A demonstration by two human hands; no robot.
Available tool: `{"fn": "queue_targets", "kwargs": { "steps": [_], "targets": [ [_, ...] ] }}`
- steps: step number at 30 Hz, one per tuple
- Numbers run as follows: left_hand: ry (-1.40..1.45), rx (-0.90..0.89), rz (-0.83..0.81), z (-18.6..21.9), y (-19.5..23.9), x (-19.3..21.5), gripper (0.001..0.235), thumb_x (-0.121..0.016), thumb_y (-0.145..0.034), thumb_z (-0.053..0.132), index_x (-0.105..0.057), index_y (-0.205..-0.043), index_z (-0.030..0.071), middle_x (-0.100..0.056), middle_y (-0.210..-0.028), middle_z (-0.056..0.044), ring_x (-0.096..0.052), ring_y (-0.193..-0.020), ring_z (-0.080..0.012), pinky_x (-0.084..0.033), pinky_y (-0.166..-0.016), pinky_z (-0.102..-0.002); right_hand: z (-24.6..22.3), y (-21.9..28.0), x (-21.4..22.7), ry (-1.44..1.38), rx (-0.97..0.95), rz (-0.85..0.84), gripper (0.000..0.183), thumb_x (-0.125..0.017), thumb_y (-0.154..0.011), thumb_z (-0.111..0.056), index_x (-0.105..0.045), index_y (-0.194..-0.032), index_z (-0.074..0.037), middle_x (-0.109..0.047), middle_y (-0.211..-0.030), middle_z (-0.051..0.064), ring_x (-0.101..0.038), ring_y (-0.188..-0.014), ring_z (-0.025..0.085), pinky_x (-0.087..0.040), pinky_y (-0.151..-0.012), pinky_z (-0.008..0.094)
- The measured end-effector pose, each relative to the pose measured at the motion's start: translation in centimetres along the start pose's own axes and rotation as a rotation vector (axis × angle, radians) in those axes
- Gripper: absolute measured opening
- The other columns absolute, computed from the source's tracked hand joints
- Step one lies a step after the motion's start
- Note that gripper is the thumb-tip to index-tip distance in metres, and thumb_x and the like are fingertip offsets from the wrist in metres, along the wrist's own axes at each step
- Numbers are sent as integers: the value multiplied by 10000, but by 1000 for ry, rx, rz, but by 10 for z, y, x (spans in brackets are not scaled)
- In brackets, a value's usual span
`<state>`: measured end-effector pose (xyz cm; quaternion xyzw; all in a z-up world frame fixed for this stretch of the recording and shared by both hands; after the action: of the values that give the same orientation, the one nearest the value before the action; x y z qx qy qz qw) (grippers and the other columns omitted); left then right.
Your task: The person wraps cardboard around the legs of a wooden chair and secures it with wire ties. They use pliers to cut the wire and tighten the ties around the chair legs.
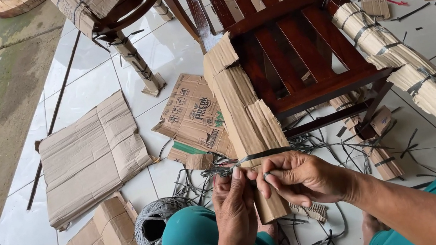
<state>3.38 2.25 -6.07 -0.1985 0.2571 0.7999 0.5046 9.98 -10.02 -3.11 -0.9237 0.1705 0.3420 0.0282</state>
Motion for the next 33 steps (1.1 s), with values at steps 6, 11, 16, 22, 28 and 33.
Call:
{"fn": "queue_targets", "kwargs": {
  "steps": [6,11,16,22,28,33],
  "targets": [
    [17,1,-19,8,0,-12,333,-612,-1033,194,-634,-777,-17,-557,-532,-108,-534,-472,-154,-452,-519,-246,-26,3,-28,442,13,3,247,-521,-1034,-112,-725,-1004,25,-607,-780,60,-521,-487,106,-463,-448,220],
    [-91,-79,85,10,4,-6,177,-671,-998,99,-580,-851,58,-604,-748,-47,-533,-681,-137,-484,-621,-319,-51,8,-69,1165,574,-85,215,-491,-1029,-148,-678,-985,-50,-726,-980,61,-656,-1011,263,-523,-937,395],
    [57,-65,3,7,3,-2,215,-668,-988,98,-613,-788,41,-609,-733,-63,-554,-665,-161,-481,-629,-322,-42,3,-49,607,230,-70,375,-432,-1064,-270,-692,-1009,-5,-753,-1055,152,-675,-776,190,-567,-661,287],
    [156,18,-123,-4,4,9,170,-536,-1059,146,-584,-950,25,-623,-821,-142,-625,-725,-239,-586,-700,-348,-18,-4,-18,132,66,44,360,-520,-1053,-268,-605,-841,11,-699,-834,185,-474,-457,141,-362,-382,210],
    [-310,-98,-158,18,9,-14,346,-559,-1066,241,-467,-753,124,-487,-663,-9,-424,-635,-105,-364,-604,-293,-19,1,-14,366,97,30,413,-533,-1038,-355,-521,-724,-86,-584,-687,80,-377,-518,108,-310,-471,242],
    [-273,-79,-76,10,11,5,359,-637,-1030,190,-450,-724,186,-378,-688,42,-363,-669,-91,-455,-643,-303,-17,10,-8,387,145,57,404,-534,-1037,-338,-526,-725,-82,-551,-678,68,-430,-574,138,-321,-493,253]
  ]
}}
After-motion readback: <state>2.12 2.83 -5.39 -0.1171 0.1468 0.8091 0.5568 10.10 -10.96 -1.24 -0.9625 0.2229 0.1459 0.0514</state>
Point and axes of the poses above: each hand's wrist, its own y-axis away from the middle knuckle, its own x-axis out of the back of the hand, z = x × y, the point moved 6 cm from there along -y, towards the middle knuckle
